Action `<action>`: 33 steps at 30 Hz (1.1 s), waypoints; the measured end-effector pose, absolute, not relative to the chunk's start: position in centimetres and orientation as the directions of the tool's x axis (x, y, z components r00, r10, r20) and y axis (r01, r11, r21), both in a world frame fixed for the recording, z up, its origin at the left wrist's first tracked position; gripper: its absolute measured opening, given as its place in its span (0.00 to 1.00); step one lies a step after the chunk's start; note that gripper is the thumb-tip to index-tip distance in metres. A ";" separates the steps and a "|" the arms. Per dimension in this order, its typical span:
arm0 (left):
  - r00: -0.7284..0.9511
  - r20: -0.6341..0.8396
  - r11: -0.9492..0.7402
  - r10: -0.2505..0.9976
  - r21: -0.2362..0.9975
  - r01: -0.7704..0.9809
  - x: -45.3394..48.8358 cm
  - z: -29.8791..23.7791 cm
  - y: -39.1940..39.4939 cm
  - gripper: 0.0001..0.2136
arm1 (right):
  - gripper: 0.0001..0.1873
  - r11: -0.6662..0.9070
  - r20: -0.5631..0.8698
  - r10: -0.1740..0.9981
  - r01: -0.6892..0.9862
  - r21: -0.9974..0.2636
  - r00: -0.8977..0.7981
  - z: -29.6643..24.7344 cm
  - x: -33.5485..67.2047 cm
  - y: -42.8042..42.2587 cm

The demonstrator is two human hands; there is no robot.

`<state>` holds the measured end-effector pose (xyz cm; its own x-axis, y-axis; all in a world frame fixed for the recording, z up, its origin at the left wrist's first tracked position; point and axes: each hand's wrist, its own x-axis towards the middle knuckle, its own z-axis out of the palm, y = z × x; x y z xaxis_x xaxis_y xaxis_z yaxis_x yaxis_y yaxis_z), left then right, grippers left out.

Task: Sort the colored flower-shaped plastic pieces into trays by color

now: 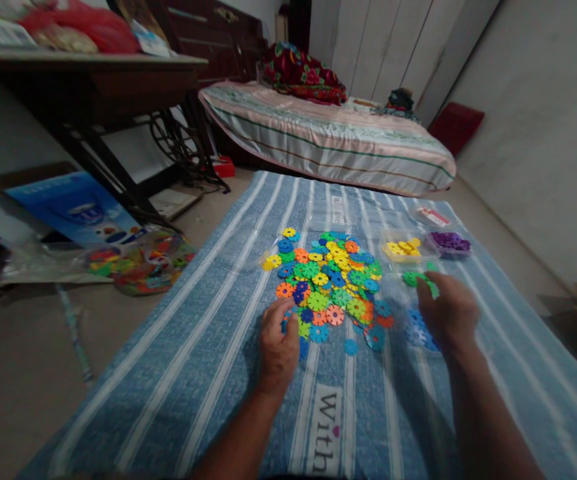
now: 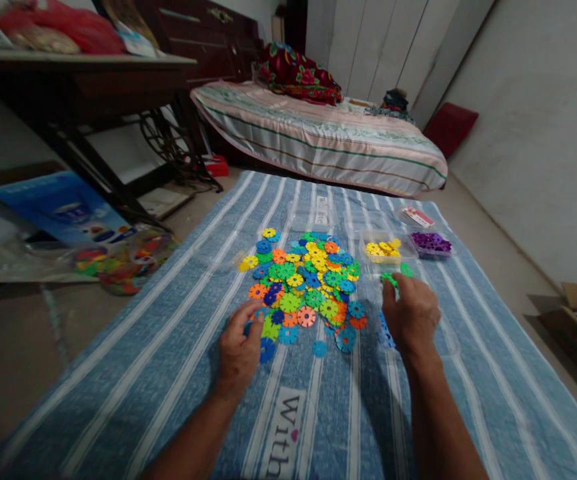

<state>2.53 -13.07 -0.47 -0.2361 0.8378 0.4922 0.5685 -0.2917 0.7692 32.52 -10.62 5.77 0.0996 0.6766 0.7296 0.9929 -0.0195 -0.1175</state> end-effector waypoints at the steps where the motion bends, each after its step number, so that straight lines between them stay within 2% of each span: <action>1: -0.257 0.465 -0.266 0.847 0.790 0.553 2.4 -0.5 -13.0 0.09 | 0.12 0.062 0.710 0.702 0.990 -0.128 0.048 5.4 31.7 -10.9; 4: -0.271 0.431 -0.239 0.861 0.812 0.532 2.4 -0.7 -12.9 0.09 | 0.11 0.349 0.607 0.777 0.917 -0.196 -0.166 3.6 27.6 -11.9; 8: -0.226 0.488 -0.291 0.843 0.768 0.570 2.4 -0.9 -12.8 0.08 | 0.10 0.509 0.482 0.801 0.827 -0.238 -0.355 1.6 21.8 -12.8; 13: -0.193 0.525 -0.302 0.829 0.711 0.635 2.2 -1.3 -12.6 0.09 | 0.22 0.510 0.345 0.834 0.841 -0.180 -0.431 1.0 17.8 -12.8; 15: -0.169 0.534 -0.303 0.828 0.681 0.667 2.1 -1.5 -12.6 0.09 | 0.23 0.497 0.308 0.848 0.850 -0.174 -0.432 0.9 17.3 -12.9; 20: -0.096 0.565 -0.304 0.819 0.571 0.762 2.4 -2.0 -12.6 0.10 | 0.19 0.495 0.304 0.851 0.849 -0.186 -0.429 0.2 18.3 -14.1; 28: 0.026 0.516 -0.282 0.856 0.424 0.860 3.2 -1.5 -13.0 0.12 | 0.08 0.493 0.436 0.816 0.850 -0.185 -0.379 -0.8 20.4 -15.4; 33: 0.059 0.492 -0.278 0.868 0.385 0.880 3.2 -1.5 -13.1 0.12 | 0.10 0.497 0.442 0.814 0.846 -0.195 -0.376 0.0 19.0 -14.0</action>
<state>3.17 -13.05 -1.55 0.0585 0.8685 0.4922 0.8799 -0.2778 0.3855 18.97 -14.01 -0.05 -0.3762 0.8143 0.4420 0.8458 0.4966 -0.1949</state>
